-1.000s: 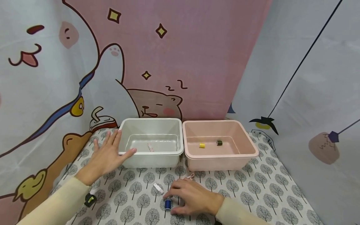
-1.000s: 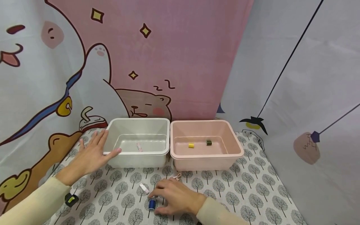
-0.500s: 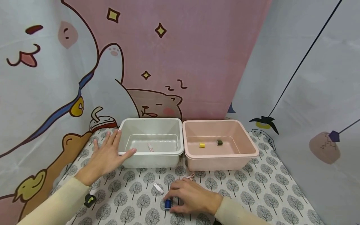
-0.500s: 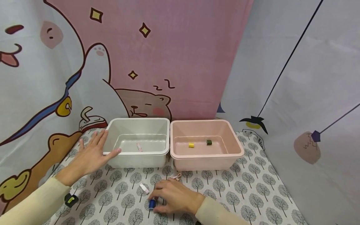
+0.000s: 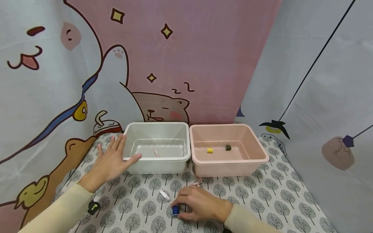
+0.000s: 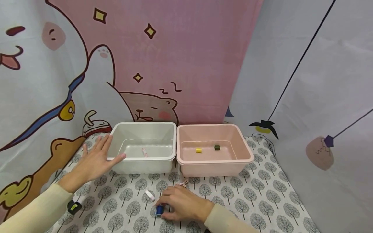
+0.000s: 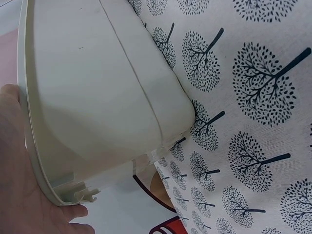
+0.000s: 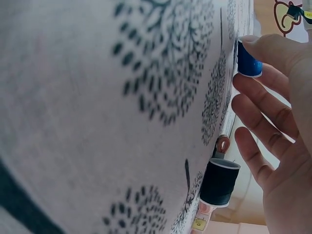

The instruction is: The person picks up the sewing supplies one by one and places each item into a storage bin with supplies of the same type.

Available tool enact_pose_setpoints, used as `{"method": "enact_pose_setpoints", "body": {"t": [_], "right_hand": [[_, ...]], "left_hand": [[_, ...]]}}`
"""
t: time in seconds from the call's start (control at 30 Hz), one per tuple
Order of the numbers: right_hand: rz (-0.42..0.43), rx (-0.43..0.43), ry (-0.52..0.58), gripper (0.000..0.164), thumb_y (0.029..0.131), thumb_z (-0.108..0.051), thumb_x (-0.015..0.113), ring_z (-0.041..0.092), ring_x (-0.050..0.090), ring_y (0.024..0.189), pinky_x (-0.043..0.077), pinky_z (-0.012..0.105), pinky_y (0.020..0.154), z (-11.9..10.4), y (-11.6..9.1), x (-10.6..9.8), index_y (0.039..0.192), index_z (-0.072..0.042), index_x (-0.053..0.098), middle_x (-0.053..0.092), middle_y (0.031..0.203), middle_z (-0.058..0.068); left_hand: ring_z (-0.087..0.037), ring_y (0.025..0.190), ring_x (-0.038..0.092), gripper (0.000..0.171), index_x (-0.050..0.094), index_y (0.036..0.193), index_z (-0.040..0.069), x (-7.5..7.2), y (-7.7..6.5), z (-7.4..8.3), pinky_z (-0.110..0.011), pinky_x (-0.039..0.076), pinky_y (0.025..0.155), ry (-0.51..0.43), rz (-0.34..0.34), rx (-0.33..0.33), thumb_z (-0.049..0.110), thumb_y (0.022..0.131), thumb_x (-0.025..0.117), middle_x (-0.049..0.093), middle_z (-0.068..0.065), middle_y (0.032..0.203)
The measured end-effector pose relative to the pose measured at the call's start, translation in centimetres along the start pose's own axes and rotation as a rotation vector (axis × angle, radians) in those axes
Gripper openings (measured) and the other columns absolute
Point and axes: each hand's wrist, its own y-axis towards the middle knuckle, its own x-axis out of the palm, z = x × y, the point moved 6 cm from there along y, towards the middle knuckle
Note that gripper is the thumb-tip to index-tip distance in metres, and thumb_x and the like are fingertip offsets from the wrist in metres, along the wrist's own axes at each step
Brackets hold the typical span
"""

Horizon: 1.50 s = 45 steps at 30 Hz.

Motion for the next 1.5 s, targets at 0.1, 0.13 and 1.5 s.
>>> {"method": "enact_pose_setpoints", "body": {"t": [0.1, 0.13, 1.5], "right_hand": [[0.000, 0.009, 0.002, 0.038, 0.107, -0.047, 0.085, 0.000, 0.074, 0.120, 0.062, 0.030, 0.118, 0.1, -0.1, -0.1, 0.141, -0.030, 0.081, 0.081, 0.128, -0.015], [0.003, 0.011, 0.003, 0.037, 0.107, -0.046, 0.085, 0.000, 0.074, 0.120, 0.062, 0.030, 0.118, 0.1, -0.1, -0.2, 0.141, -0.030, 0.081, 0.081, 0.127, -0.015], [0.139, 0.045, -0.076, 0.043, 0.102, -0.045, 0.091, 0.006, 0.077, 0.122, 0.065, 0.041, 0.117, 1.4, -1.2, -4.7, 0.139, -0.026, 0.082, 0.083, 0.131, -0.012]], "left_hand": [[-0.059, 0.181, 0.006, 0.124, 0.008, 0.187, 0.003, 0.0, 0.0, 0.0, -0.095, -0.013, 0.132, 0.001, 0.003, 0.002, 0.092, 0.108, 0.044, 0.007, -0.025, 0.196], [-0.059, 0.181, 0.006, 0.124, 0.008, 0.187, 0.003, 0.0, 0.0, 0.0, -0.095, -0.013, 0.132, 0.001, 0.004, 0.002, 0.092, 0.108, 0.044, 0.007, -0.025, 0.196], [-0.060, 0.180, 0.001, 0.124, 0.006, 0.187, 0.003, -0.2, 0.0, 0.1, -0.095, -0.014, 0.131, -0.001, -0.019, -0.005, 0.091, 0.108, 0.045, 0.001, -0.025, 0.196]]}}
